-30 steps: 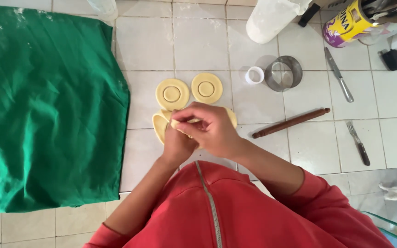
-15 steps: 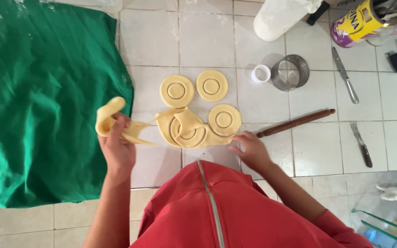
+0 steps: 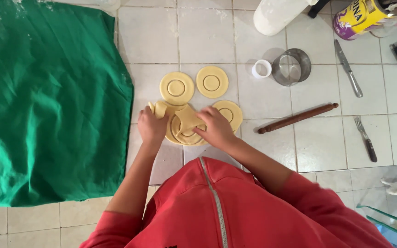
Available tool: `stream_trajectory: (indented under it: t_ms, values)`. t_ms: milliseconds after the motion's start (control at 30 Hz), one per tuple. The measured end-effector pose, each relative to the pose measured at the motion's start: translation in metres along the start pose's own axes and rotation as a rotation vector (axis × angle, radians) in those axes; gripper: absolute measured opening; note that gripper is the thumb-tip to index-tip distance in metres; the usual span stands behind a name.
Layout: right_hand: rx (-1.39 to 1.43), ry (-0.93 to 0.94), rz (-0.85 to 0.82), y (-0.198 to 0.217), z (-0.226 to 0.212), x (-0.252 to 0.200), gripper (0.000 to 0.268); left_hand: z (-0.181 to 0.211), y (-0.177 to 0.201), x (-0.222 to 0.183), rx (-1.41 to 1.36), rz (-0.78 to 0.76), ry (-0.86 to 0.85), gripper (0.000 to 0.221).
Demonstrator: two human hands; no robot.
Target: Rolling out dough and cutting it into donut shapes using circular molds on a bakery counter.
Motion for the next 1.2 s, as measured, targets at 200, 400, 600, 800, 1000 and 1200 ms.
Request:
stream_trajectory:
  t_ms: [200,400,600,800,1000,1200]
  values:
    - [-0.058,-0.156,0.022,-0.032,0.018,0.053,0.051,-0.008,0.015,0.006,-0.130,-0.142,0.245,0.037]
    - [0.153,-0.240,-0.005,-0.047,0.048,0.049,0.032,0.004,0.022,-0.021,-0.742,-0.234,0.253,0.023]
    - [0.611,-0.237,-0.092,-0.008,0.026,0.017,0.028,0.022,0.024,-0.046,-1.172,-0.547,0.527,0.036]
    - [0.855,-0.354,-0.150,0.017,0.000,-0.051,0.021,0.117,0.075,-0.071,-0.878,-0.712,-0.038,0.087]
    - [0.492,-0.028,-0.034,0.056,-0.010,-0.084,0.037,0.107,0.047,-0.107,-0.467,-0.792,0.049,0.045]
    - [-0.068,-0.003,-0.108,0.029,0.004,-0.065,0.054,0.084,0.047,-0.129,-0.759,-0.860,0.128,0.028]
Point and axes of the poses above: each hand's wrist, its own x-axis towards the middle knuckle, its own y-axis out of the back of the hand, z = x × y, the point moved 6 cm from there along x, towards the middle knuckle, and after that the axes turned 9 degrees about x, right-handed, at the moved point
